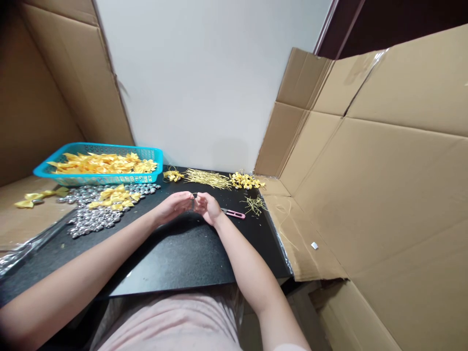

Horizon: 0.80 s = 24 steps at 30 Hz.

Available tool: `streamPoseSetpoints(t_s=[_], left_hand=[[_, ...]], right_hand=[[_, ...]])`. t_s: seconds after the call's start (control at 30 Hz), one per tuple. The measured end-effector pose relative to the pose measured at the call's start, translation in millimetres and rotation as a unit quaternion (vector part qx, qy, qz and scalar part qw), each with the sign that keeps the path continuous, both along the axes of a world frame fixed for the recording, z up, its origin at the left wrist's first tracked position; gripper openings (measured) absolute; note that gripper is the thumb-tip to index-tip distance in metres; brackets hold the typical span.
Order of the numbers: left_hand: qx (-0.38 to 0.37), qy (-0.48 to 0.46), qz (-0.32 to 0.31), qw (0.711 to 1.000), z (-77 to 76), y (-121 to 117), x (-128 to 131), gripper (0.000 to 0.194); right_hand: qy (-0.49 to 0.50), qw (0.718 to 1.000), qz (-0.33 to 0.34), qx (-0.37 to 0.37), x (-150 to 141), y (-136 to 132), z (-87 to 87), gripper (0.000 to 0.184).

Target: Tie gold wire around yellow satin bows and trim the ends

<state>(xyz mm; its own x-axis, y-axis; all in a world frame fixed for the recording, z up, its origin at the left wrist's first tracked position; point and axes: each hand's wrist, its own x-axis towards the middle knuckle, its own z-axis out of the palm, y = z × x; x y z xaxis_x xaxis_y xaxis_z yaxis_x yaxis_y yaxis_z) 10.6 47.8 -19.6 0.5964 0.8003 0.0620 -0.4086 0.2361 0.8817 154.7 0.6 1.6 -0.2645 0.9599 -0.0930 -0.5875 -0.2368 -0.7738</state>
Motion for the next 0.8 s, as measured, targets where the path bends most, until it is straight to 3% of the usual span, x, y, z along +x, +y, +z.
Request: streamPoseSetpoints(t_s=[0.13,0.27,0.53,0.7,0.8], left_hand=[[-0.004,0.056,-0.036,0.998,8.9,-3.0,-7.8,0.016],[-0.014,0.073,-0.050,0.996,12.8,-9.2,-7.0,0.015],[-0.045,-0.027,0.010,0.999,15.7,-21.6,8.4,0.042],[-0.067,-0.066,0.063,0.994,9.1,-20.1,13.4,0.044],[-0.077,-0.074,0.104,0.989,-1.6,-13.3,16.4,0.034]], right_hand=[[-0.041,0.998,0.054,-0.001,12.6,-1.7,4.5,0.040],[-0.045,0.998,0.054,0.002,11.6,-3.1,6.4,0.044],[-0.023,0.999,-0.038,0.009,-1.9,-2.1,-2.4,0.048],[-0.011,0.997,-0.082,-0.005,-9.1,-1.4,-4.5,0.046],[-0.005,0.995,-0.100,-0.014,-15.7,-0.8,-6.1,0.044]])
